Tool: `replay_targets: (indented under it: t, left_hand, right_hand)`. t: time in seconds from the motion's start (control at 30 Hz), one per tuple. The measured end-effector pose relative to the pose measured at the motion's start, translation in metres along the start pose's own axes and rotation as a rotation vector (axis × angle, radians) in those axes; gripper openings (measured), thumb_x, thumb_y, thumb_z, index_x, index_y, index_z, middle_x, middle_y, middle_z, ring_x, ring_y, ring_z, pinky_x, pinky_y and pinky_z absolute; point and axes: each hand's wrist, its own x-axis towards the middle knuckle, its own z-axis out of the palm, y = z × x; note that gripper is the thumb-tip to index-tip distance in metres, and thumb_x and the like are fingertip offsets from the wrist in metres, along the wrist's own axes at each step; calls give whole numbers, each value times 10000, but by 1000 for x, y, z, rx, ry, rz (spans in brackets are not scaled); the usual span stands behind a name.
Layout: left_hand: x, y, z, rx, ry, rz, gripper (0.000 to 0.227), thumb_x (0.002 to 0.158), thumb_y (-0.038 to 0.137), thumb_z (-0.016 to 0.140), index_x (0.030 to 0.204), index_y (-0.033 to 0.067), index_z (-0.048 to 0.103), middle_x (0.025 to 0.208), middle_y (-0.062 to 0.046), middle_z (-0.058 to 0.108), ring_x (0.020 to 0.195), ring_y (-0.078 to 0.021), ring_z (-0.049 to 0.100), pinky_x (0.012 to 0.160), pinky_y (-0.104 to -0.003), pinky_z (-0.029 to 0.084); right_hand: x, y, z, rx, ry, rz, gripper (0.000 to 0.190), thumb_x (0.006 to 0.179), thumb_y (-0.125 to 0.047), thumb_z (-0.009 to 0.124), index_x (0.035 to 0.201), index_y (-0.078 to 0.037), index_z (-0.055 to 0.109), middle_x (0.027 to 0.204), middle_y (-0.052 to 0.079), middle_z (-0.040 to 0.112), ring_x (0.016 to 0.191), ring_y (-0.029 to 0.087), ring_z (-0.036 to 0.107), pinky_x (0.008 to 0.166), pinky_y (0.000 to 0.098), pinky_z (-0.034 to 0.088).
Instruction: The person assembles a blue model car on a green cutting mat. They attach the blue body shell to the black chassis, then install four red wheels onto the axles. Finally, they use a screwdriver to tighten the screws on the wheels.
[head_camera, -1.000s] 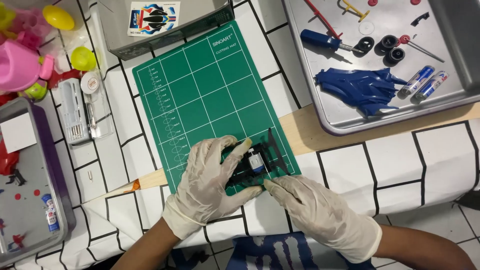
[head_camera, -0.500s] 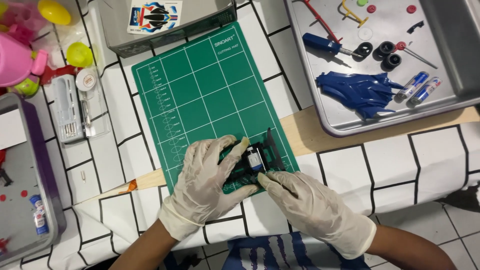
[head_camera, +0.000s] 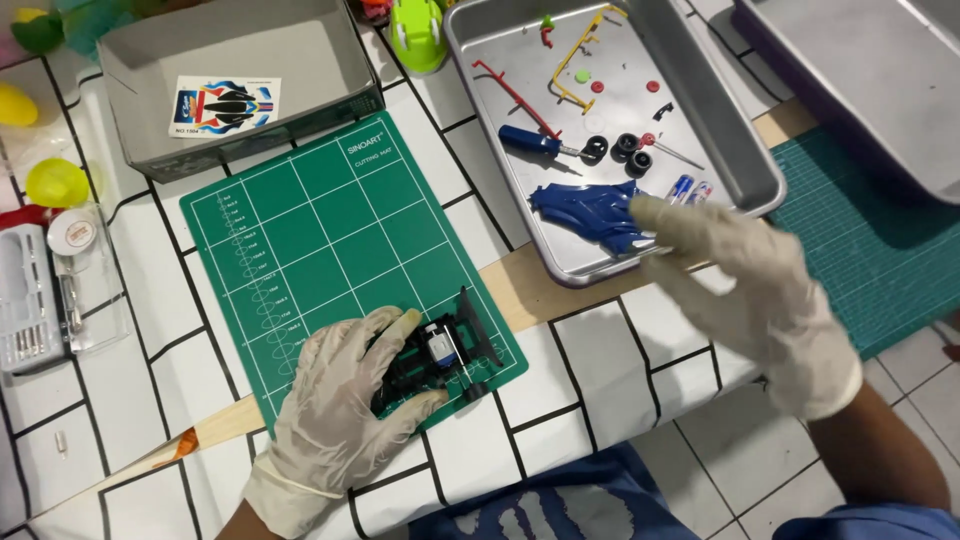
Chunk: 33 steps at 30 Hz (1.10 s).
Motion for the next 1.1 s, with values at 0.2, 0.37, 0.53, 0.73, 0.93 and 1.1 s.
replay_targets:
  t: [0.2, 0.37, 0.53, 0.73, 0.93, 1.1]
  left_hand:
    - [1, 6, 6, 321, 182, 219, 856, 826, 839, 580, 1260, 103, 629, 1204, -130, 691, 993, -304, 648, 940, -490, 458]
    - [-3, 25, 13, 499, 182, 328, 758, 910, 805, 572, 1121, 89, 705, 1059, -96, 728, 873, -223, 662, 901, -429, 443]
    - [-7, 23, 23, 478, 242, 367, 615, 958, 676, 685, 1122, 83, 702, 1083, -123, 731, 901, -243, 666, 875, -456, 519]
    - [-5, 24, 21, 363, 257, 380, 439, 997, 470, 758, 1082, 44, 692, 1009, -137, 701, 841, -247, 643, 787, -411, 532]
    - [1, 20, 7, 422, 275, 430, 109, 1007, 135, 702, 1037, 30, 713, 917, -136, 670, 807, -228, 638, 732, -349, 520]
    - [0, 18, 10, 363, 327, 393, 204, 1041, 192, 632, 918, 61, 728, 913, -113, 677, 801, -207, 618, 741, -335, 523]
  right_hand:
    - [105, 54, -41, -395, 103, 1306, 365, 940, -55, 668, 1277, -191, 707, 1287, 63, 711, 1073, 179, 694, 1036, 238, 526]
    - [91, 171, -55, -583, -102, 789, 237, 978, -107, 703, 1203, -58, 764, 1189, 196, 720, 1036, 326, 696, 899, 420, 562]
    - [99, 200, -49, -590, -256, 780, 267, 939, -123, 644, 1151, -72, 797, 1167, 135, 754, 990, 300, 689, 878, 415, 525]
    - [68, 244, -62, -679, -233, 434, 222, 986, -2, 751, 1198, -20, 815, 1150, 190, 760, 1006, 313, 691, 885, 393, 536]
    - [89, 192, -18, -386, 16, 296, 177, 1201, 242, 599, 1327, 168, 701, 1328, 281, 710, 1261, 329, 702, 1106, 384, 587]
    - [148, 42, 73, -572, -651, 972, 232, 826, -185, 771, 992, -314, 869, 1109, -87, 833, 1016, 89, 803, 951, 208, 617]
